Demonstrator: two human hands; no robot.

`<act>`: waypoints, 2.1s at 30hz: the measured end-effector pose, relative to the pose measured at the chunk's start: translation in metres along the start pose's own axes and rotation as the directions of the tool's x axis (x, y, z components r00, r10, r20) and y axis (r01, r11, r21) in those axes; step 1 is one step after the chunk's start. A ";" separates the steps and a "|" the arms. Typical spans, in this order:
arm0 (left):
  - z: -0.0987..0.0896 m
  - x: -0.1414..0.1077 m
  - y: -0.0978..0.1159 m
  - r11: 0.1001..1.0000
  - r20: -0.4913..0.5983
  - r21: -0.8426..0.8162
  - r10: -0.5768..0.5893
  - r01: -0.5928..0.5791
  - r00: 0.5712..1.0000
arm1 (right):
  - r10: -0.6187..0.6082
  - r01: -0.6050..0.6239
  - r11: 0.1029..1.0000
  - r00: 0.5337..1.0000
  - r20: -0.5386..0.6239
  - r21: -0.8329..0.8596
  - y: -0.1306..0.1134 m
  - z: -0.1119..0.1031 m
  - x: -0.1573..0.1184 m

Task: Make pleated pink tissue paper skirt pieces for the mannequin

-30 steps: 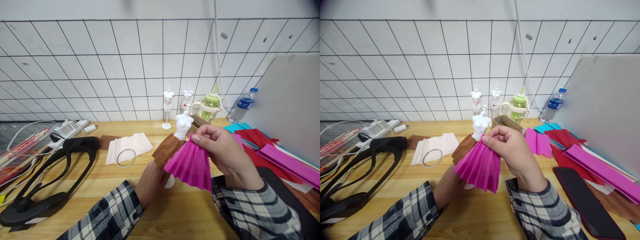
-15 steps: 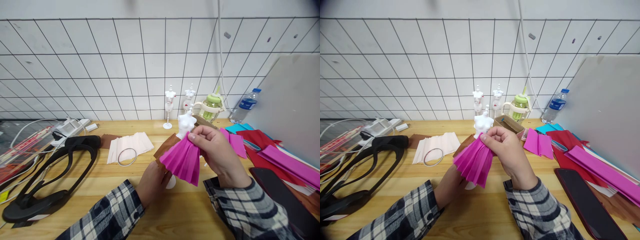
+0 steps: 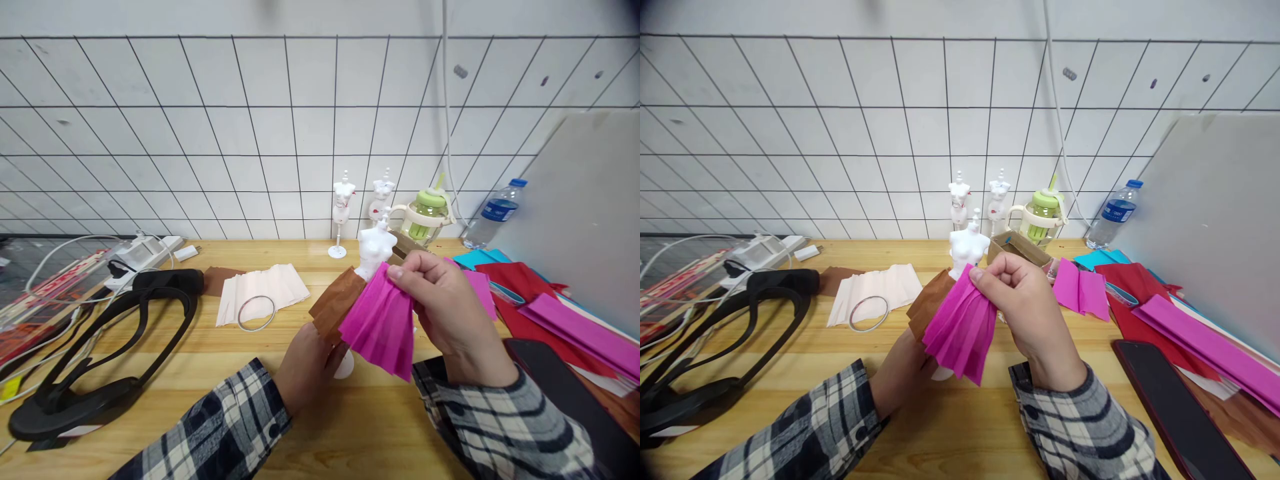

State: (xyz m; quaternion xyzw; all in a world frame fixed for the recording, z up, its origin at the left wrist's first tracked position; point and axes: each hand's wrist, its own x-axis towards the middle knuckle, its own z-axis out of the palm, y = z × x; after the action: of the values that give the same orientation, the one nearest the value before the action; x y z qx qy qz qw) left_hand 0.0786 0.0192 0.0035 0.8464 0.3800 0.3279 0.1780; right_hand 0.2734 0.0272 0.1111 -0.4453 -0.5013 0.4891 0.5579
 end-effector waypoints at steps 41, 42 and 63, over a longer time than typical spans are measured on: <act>-0.014 0.010 0.016 0.994 -0.014 0.020 0.105 -0.105 0.994 | -0.184 0.133 0.763 0.983 -0.015 -0.632 -0.009 -0.005 -0.003; -0.014 0.010 0.015 0.993 -0.020 0.019 0.116 -0.116 0.993 | -0.189 0.131 0.754 0.982 -0.021 -0.643 -0.009 -0.005 -0.003; 0.008 -0.012 -0.024 0.981 0.035 -0.130 -0.140 0.143 0.990 | -0.041 0.058 0.982 0.994 0.101 -0.178 -0.003 -0.010 0.002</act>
State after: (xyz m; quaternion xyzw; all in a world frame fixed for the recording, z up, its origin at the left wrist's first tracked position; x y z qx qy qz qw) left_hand 0.0658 0.0249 -0.0207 0.8078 0.4143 0.3280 0.2612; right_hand 0.2836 0.0284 0.1136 -0.4570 -0.5809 0.4488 0.5023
